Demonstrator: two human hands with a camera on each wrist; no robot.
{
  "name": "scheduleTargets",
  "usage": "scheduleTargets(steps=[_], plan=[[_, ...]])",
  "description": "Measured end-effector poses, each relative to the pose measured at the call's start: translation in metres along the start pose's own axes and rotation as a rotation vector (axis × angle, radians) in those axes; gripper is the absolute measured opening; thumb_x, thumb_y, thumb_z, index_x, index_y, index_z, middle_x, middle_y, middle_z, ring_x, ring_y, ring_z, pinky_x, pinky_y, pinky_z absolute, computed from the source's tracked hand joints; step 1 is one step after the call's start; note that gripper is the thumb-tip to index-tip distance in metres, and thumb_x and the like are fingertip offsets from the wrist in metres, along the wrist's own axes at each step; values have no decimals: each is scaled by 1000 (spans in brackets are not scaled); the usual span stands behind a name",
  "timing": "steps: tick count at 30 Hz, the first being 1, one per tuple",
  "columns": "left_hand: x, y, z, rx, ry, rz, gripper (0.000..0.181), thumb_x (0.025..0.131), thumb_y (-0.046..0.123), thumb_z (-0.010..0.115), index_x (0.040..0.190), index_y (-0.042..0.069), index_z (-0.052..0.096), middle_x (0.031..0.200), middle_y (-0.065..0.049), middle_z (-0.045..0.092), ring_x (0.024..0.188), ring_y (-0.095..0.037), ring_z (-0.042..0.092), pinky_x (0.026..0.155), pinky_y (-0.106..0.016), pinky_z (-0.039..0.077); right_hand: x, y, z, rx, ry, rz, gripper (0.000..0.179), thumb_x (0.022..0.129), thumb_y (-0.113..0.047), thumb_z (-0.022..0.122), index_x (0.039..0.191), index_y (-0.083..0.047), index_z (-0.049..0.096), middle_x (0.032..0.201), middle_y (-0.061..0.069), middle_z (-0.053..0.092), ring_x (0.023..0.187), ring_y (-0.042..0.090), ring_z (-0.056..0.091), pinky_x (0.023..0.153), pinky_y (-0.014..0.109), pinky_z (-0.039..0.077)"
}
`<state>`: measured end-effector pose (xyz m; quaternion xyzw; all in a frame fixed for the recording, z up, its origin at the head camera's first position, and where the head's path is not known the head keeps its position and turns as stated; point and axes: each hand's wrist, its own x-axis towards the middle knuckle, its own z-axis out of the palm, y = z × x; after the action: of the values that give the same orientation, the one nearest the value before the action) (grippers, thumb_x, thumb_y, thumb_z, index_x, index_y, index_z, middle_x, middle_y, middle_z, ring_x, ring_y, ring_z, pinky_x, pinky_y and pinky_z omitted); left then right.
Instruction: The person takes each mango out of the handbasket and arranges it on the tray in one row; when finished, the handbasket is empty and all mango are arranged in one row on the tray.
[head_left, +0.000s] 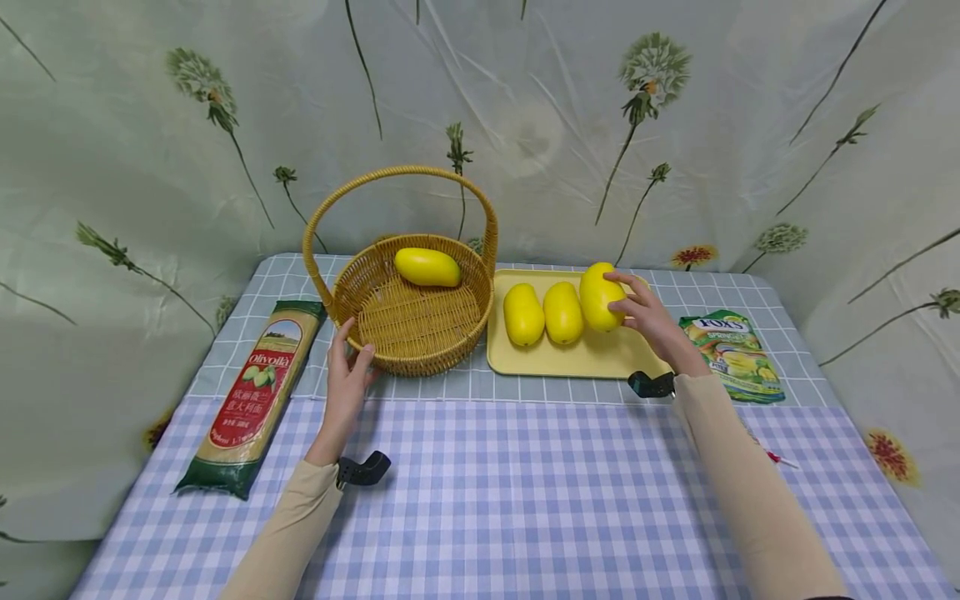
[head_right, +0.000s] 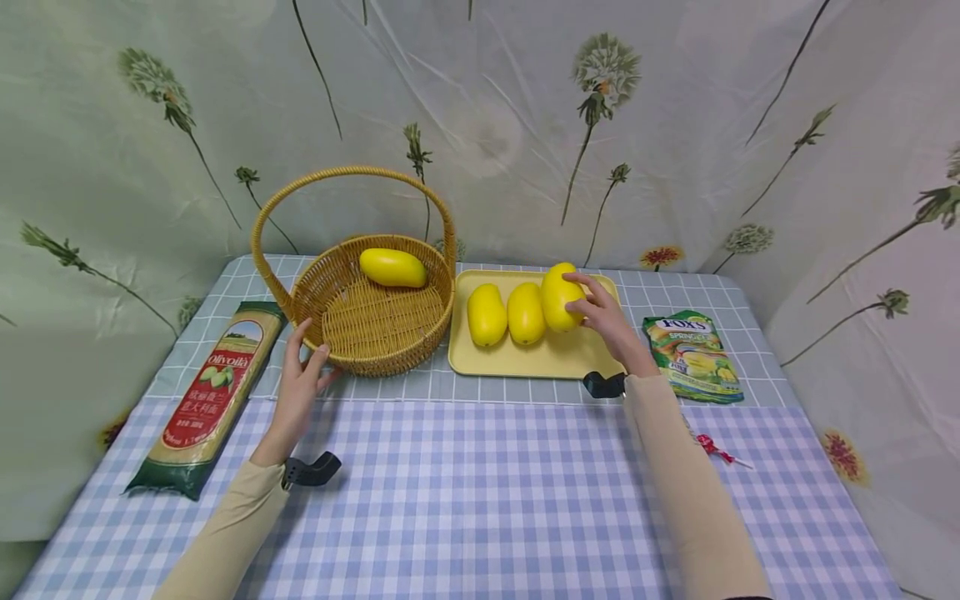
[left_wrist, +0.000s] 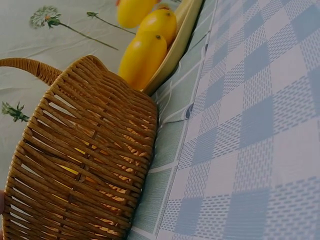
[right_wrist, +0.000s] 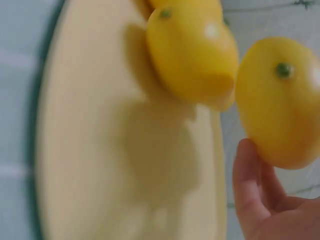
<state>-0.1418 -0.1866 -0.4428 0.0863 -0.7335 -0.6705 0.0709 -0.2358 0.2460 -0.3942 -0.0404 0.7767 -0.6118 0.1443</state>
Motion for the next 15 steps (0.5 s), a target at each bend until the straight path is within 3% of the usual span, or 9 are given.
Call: scheduleTargets(steps=[7, 15], plan=[[-1, 0, 0, 5, -1, 4, 56, 103, 22, 43, 153, 16, 18, 153, -15, 7, 133, -35, 31, 96, -55, 42, 0, 20, -8, -56, -28, 73, 58, 99, -14, 48, 151, -12, 23, 158, 12, 2, 126, 39, 28, 107, 57, 25], [-1, 1, 0, 5, 1, 13, 56, 103, 21, 43, 153, 16, 18, 153, -15, 7, 133, -36, 31, 95, -55, 42, 5, 26, -6, -61, -56, 100, 56, 100, -13, 45, 151, -10, 22, 156, 17, 5, 118, 36, 33, 102, 49, 33]])
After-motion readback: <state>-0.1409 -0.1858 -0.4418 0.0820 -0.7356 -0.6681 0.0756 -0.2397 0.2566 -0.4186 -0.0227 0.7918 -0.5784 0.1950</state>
